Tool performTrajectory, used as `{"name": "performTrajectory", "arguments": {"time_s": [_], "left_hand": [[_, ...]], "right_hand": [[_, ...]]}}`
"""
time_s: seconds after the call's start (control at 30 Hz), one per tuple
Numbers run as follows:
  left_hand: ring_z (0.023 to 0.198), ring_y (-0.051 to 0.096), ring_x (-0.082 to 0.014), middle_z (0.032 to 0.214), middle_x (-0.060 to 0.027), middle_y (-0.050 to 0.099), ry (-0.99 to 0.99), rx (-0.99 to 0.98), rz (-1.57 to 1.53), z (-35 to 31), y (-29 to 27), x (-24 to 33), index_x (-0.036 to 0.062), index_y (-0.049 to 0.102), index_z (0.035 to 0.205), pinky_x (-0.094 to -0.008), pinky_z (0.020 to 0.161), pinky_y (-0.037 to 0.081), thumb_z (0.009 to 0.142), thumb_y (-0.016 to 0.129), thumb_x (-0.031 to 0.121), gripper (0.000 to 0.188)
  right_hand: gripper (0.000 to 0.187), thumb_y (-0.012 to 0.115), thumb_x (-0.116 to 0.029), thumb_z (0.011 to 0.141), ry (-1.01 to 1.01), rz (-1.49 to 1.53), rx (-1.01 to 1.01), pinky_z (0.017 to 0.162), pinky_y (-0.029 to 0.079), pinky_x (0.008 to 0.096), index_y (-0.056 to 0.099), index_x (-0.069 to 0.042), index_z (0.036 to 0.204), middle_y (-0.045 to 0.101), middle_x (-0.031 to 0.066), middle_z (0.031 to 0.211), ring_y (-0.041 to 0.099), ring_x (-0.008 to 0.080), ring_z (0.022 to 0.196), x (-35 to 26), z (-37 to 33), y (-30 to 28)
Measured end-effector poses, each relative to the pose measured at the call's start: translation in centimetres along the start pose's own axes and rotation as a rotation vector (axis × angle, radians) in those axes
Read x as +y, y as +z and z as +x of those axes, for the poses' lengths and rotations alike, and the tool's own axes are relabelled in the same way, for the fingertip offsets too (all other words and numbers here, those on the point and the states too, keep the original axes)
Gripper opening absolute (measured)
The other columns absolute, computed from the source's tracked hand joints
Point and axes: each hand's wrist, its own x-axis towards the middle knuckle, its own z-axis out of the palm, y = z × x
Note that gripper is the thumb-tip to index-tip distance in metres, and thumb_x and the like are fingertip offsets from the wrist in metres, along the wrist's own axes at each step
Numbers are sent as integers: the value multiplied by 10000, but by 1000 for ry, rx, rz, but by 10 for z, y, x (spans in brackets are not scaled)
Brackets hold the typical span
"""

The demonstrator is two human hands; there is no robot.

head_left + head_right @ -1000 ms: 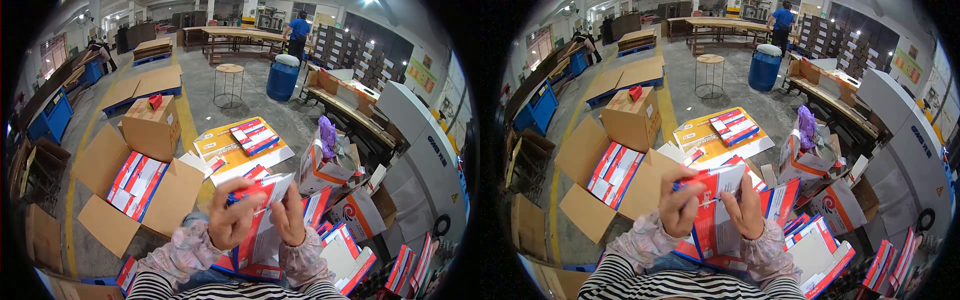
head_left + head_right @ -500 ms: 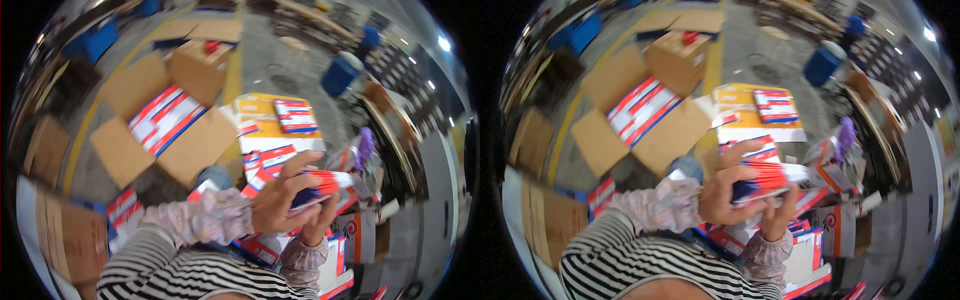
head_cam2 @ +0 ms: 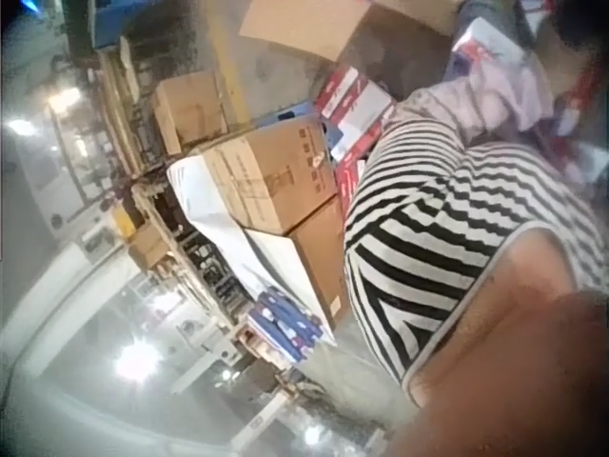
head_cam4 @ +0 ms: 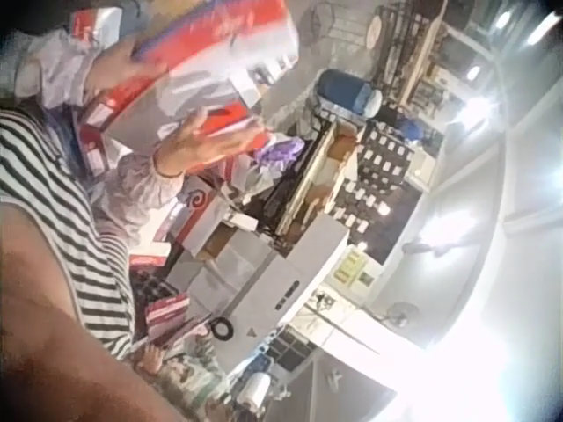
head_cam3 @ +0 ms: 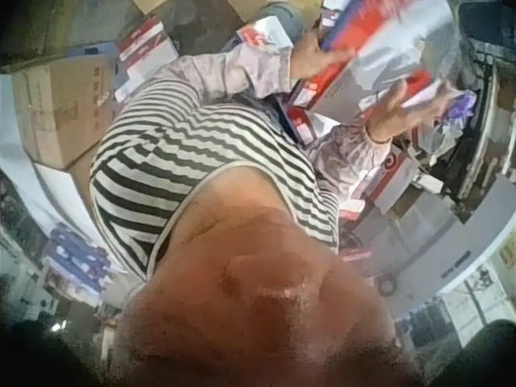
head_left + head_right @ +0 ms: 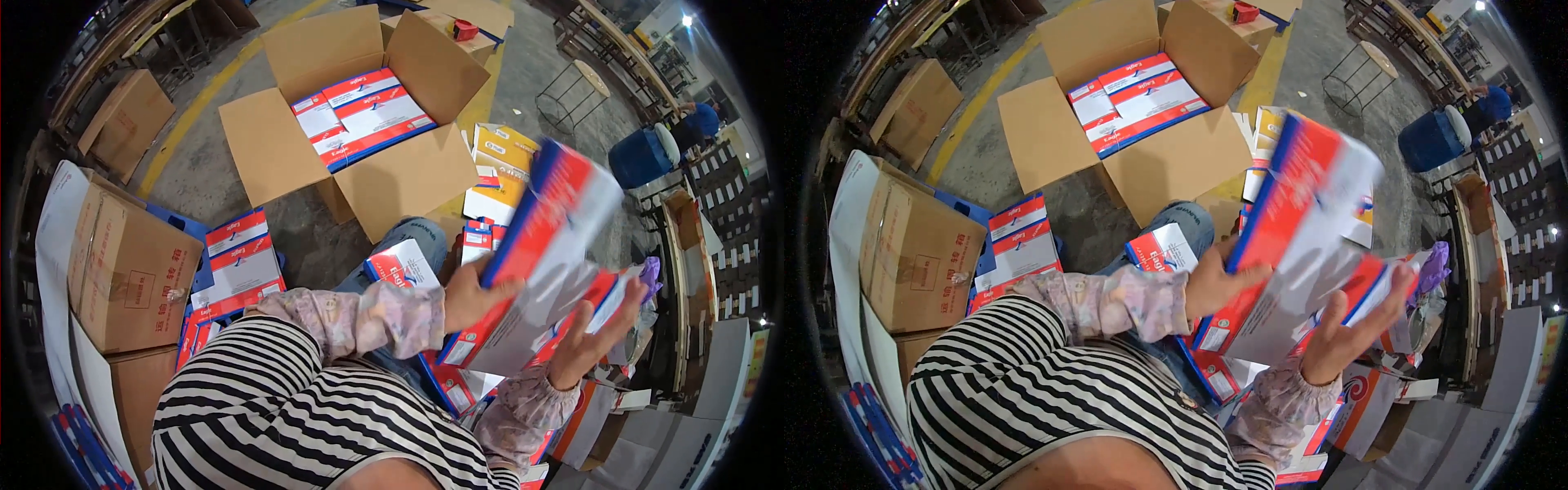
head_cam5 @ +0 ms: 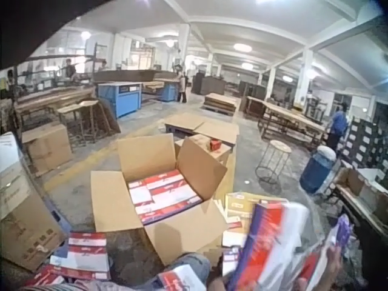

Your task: Sorting, counting, and stacking cardboard document folders from a pile into organized stacks and boxes.

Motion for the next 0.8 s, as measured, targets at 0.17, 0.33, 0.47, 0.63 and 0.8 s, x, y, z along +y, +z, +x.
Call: {"name": "performTrajectory", "arguments": {"time_s": [0.17, 0.33, 0.47, 0.63, 0.8], "left_hand": [[865, 645, -209, 998, -101, 648, -410, 199, -724, 46, -58, 24, 56, 583, 1092, -364, 770, 541, 786, 732, 289, 412], [1104, 549, -299, 1196, -148, 564, -173, 182, -589, 71, -140, 63, 34, 483, 1223, -458, 969, 431, 882, 570, 418, 521], [1082, 566, -287, 1216, -140, 557, -106, 168, -554, 61, -188, 82, 25, 431, 1277, -445, 951, 451, 913, 537, 343, 495], [1067, 581, -283, 1207, -153, 567, -155, 286, -407, 21, -209, 83, 21, 398, 1313, -434, 912, 481, 912, 527, 377, 551], [1054, 589, -277, 1176, -140, 585, -292, 215, -433, -3, -231, 74, 26, 410, 1294, -435, 901, 492, 897, 559, 339, 527]], "right_hand": [[549, 549, -209, 899, 156, -142, 61, 1059, 262, 443, 350, -2, 1367, 366, 184, 1392, 347, 333, 1277, 23, -36, -22], [554, 567, -174, 905, 506, -189, -207, 1055, 272, 362, 337, 37, 1362, 365, 193, 1396, 361, 298, 1275, 71, -123, -8], [514, 582, -214, 908, 1087, 434, -383, 843, 430, 303, 403, 85, 1286, 570, 140, 1098, 544, 201, 959, 155, -221, 9], [401, 634, -146, 868, 1239, 638, -166, 682, 436, 226, 526, 77, 1183, 596, 23, 896, 532, 97, 770, 129, -228, 31], [339, 654, -79, 840, 1426, 836, -89, 718, 482, 215, 554, 67, 1129, 640, 84, 986, 601, 100, 819, 124, -219, 29]]}}
